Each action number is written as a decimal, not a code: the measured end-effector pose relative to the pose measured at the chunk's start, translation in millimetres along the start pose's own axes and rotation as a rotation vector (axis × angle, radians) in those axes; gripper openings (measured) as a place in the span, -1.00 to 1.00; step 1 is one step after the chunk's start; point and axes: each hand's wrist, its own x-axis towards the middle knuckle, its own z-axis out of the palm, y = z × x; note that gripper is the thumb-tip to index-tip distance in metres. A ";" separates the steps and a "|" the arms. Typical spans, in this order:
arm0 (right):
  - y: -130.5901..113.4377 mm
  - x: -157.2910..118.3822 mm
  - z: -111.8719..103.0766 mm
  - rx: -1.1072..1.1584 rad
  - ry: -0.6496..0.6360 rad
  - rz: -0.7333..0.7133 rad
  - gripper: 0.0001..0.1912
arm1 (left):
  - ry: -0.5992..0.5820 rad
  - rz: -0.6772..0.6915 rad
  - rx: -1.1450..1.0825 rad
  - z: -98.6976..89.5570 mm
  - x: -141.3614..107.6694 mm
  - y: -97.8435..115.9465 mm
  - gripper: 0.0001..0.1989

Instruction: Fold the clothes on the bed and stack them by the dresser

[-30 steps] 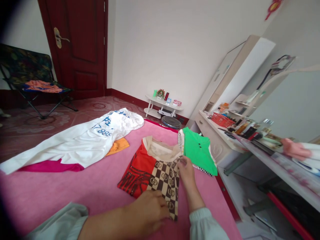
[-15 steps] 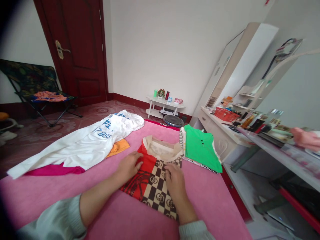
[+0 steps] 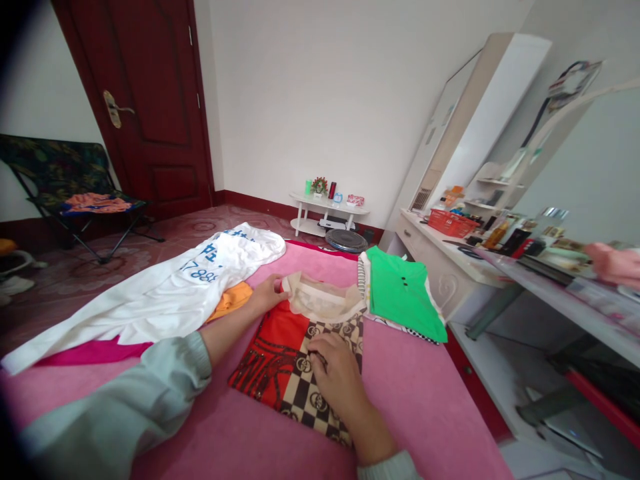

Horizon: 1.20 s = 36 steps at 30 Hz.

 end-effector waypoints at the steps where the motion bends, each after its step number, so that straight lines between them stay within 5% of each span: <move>1: 0.4 0.1 -0.7 0.011 -0.006 0.005 -0.74 | 0.006 -0.012 -0.020 3.0 8.3 -0.7 -0.44; 4: 6.6 1.7 -5.1 0.043 0.029 0.045 -0.76 | 0.010 0.013 -0.067 10.8 28.7 -2.7 -0.62; 10: 52.2 4.5 -18.4 0.147 0.369 0.360 -0.65 | 0.055 0.107 -0.178 22.0 46.7 -4.6 -0.67; 14: 80.8 5.9 -20.0 0.292 0.308 0.499 -0.44 | 0.037 0.154 -0.229 28.0 44.2 -7.8 -0.66; 23: 92.6 17.2 -9.9 0.416 0.321 0.430 -0.43 | 0.059 0.166 -0.178 24.4 41.8 -5.4 -0.63; 30: 85.3 2.4 -19.3 0.245 0.419 0.391 -0.58 | 0.072 0.349 0.145 -9.4 -18.3 0.2 -0.56; 36: 55.0 0.0 -31.5 0.118 0.282 0.389 -0.75 | -0.304 0.499 0.164 -55.0 -113.2 10.5 -0.76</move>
